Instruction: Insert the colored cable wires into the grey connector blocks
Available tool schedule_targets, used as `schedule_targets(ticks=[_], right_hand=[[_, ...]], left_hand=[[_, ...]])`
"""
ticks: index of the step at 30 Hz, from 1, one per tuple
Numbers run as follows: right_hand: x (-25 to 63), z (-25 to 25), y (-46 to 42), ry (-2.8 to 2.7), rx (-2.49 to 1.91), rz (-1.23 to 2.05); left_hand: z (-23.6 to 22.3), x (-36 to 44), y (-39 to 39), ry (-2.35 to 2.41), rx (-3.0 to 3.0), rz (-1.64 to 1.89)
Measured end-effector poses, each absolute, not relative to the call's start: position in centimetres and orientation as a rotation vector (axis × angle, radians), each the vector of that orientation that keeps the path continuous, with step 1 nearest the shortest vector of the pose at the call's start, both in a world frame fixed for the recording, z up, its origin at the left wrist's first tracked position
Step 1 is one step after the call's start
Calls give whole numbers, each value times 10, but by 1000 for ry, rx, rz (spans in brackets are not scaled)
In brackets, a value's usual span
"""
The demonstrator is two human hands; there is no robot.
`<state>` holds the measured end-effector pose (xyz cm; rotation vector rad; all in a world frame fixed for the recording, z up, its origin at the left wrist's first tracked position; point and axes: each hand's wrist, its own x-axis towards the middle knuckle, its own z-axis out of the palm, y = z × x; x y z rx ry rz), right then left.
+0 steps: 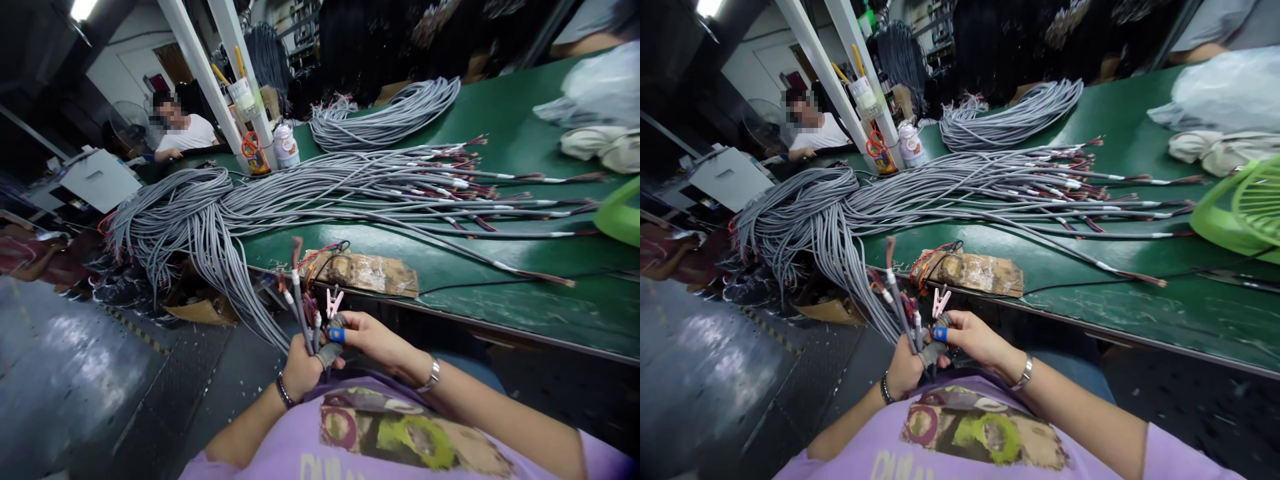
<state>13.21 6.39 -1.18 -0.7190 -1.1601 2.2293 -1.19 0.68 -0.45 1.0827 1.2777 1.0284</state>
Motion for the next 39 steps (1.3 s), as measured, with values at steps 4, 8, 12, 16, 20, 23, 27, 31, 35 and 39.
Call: schedule_targets(ticks=[4,8,12,16,20,23,27,31,35,39], right_hand=[[135,-13,62,-1237,-689,2184],[135,-14,62,-1311,-705,2122],[134,-16,62,-1323,-745,2095],[134,-15,62,-1326,-794,2069],[133,-10,60,-1318,-802,2012],[132,-7,59,-1318,-831,1962],[129,-9,57,-1274,-826,1916],[124,-13,54,-1200,-791,1985],[119,-15,50,-1158,-812,2023],[120,-20,54,-1049,-953,1963]], left_hand=[[-5,-14,8,1267,1089,1002],[-6,-11,7,1291,1048,1070],[-6,-9,6,1308,1070,1073],[-7,-9,5,1326,1102,1100],[-10,-10,5,1346,1136,1128],[-16,-11,5,1368,1126,1167],[-22,-13,5,1382,1083,1222],[-16,-16,7,1290,1167,1014],[-13,-17,8,1239,1153,988],[-20,-17,6,1275,1023,1162]])
